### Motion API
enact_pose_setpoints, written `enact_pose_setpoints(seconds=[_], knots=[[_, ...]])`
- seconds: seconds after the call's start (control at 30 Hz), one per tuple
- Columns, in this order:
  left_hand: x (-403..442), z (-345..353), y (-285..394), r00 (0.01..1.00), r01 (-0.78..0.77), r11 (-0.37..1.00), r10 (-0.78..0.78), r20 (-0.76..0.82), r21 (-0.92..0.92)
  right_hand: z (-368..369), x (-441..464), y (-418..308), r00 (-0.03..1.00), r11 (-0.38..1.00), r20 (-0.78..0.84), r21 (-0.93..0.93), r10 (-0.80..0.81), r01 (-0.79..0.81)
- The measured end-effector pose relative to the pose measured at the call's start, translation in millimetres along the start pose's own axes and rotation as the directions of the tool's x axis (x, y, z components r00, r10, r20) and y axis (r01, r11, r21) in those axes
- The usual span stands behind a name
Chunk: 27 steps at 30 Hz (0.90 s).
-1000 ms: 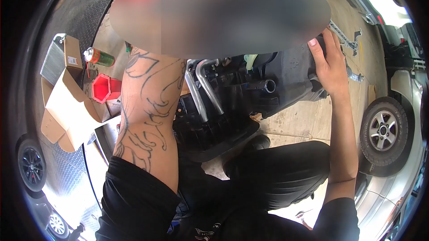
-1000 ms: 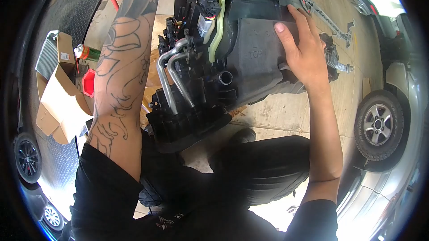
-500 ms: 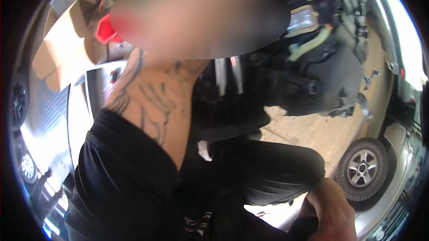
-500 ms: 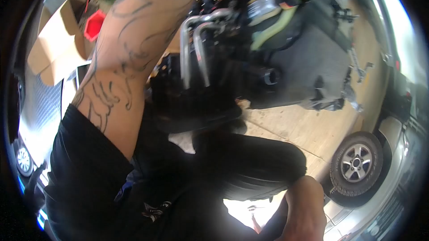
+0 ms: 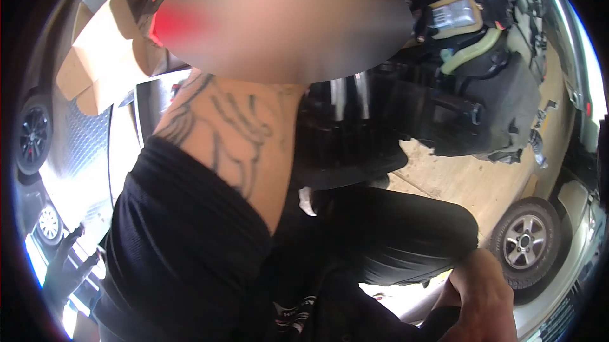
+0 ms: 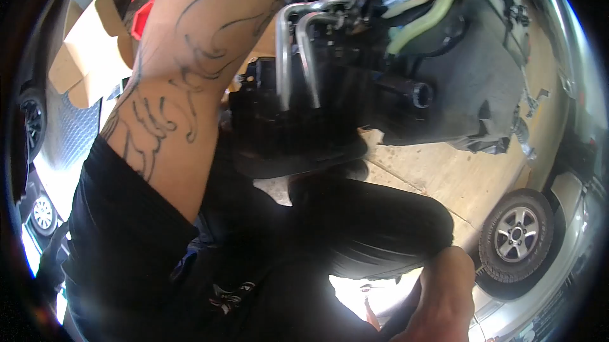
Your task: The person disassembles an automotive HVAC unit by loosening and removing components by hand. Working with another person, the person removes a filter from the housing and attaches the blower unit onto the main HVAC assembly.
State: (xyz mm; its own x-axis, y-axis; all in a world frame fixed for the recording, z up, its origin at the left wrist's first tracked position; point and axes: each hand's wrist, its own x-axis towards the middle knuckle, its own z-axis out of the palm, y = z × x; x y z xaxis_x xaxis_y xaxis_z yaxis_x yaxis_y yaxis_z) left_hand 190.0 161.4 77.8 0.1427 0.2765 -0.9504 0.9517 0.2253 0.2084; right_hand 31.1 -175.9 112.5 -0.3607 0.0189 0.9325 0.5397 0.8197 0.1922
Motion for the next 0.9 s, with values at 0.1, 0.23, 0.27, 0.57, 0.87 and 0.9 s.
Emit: enact_pose_setpoints(seconds=[0.1, 0.23, 0.27, 0.57, 0.87, 0.9], knots=[[10, -2, -18, 0.998, -0.058, 0.998, 0.059, -0.026, 0.022, 8, -6, -3, 1.000, 0.994, -0.008, 0.103, 0.030, -0.029], [4, 8, -22, 0.975, -0.221, 0.974, 0.220, 0.020, 0.039, 2, 3, -5, 0.994, 0.973, 0.095, 0.220, 0.056, -0.076], [4, 9, -23, 0.966, -0.258, 0.965, 0.257, 0.027, 0.039, 1, 4, -4, 0.993, 0.972, 0.102, 0.220, 0.058, -0.079], [22, -4, -75, 0.886, -0.462, 0.882, 0.463, 0.012, 0.096, 13, 4, 9, 0.978, 0.958, 0.090, -0.202, -0.191, 0.205], [22, -7, -105, 0.698, -0.716, 0.693, 0.713, 0.066, 0.079, 8, 4, 12, 0.997, 0.961, -0.065, 0.271, -0.045, 0.061], [24, -7, -107, 0.675, -0.738, 0.670, 0.734, 0.073, 0.081, 8, 5, 14, 0.996, 0.993, 0.044, 0.094, -0.071, 0.067]])
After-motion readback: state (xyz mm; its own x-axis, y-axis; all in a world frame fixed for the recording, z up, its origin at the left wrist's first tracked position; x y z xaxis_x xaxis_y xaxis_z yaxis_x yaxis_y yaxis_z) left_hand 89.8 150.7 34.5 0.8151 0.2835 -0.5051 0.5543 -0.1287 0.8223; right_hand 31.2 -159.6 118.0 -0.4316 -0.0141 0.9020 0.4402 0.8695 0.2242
